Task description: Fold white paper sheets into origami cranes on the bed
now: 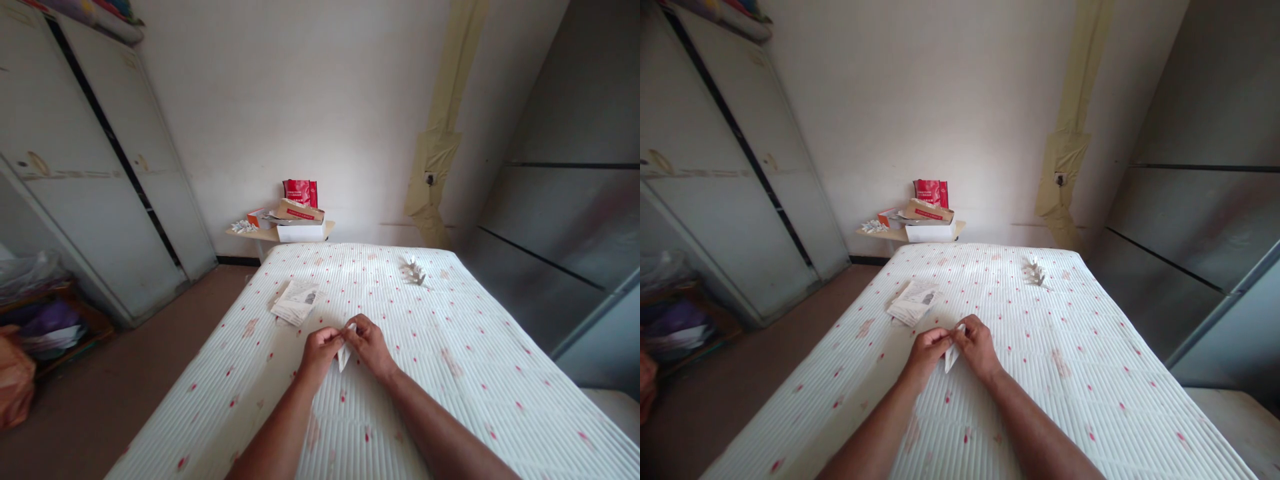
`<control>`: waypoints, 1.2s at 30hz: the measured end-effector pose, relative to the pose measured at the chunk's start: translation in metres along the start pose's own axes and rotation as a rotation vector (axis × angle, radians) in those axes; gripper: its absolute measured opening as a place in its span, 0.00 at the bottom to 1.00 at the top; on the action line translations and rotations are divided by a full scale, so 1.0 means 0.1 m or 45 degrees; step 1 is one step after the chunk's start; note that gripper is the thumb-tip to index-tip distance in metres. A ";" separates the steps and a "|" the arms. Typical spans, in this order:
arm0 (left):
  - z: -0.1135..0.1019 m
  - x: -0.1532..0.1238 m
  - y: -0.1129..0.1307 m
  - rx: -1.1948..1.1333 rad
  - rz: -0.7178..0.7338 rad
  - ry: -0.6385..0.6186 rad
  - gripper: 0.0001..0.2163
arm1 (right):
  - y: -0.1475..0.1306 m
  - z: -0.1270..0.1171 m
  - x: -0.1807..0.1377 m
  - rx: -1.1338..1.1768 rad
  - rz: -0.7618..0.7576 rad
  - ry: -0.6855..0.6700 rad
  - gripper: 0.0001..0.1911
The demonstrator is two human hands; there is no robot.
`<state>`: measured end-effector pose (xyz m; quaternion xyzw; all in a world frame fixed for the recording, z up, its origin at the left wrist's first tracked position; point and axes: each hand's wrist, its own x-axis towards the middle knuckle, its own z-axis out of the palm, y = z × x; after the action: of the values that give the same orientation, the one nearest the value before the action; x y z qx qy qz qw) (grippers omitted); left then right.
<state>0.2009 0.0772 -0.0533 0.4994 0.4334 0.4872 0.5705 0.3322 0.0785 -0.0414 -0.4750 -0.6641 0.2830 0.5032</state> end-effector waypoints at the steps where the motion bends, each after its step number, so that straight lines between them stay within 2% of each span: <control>1: 0.00 0.00 0.00 0.005 0.000 -0.002 0.14 | 0.00 0.00 0.00 0.006 0.001 -0.003 0.06; 9: 0.00 0.01 -0.02 -0.002 0.014 -0.008 0.11 | -0.04 -0.01 -0.01 0.039 0.098 -0.030 0.12; 14: 0.00 0.00 0.01 -0.103 -0.060 0.031 0.11 | -0.12 -0.06 0.00 0.089 0.150 -0.045 0.17; 21: -0.08 0.01 0.03 -0.351 -0.067 0.004 0.11 | -0.05 -0.07 -0.01 0.287 0.294 -0.162 0.10; 24: -0.07 0.00 0.05 -0.360 -0.086 -0.020 0.12 | 0.01 -0.04 -0.03 0.309 0.363 -0.241 0.07; 28: -0.04 0.00 0.05 -0.301 -0.087 -0.021 0.12 | 0.04 -0.01 -0.04 0.302 0.403 -0.224 0.07; 32: -0.05 0.01 0.02 -0.244 -0.090 0.016 0.12 | 0.02 0.01 -0.04 0.218 0.346 -0.192 0.06; 36: -0.06 0.00 0.05 -0.197 -0.112 -0.003 0.14 | 0.01 0.00 -0.04 0.124 0.162 -0.138 0.06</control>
<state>0.1947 0.0779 -0.0487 0.4350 0.4153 0.4932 0.6285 0.3330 0.0750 -0.0435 -0.4753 -0.6443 0.3714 0.4701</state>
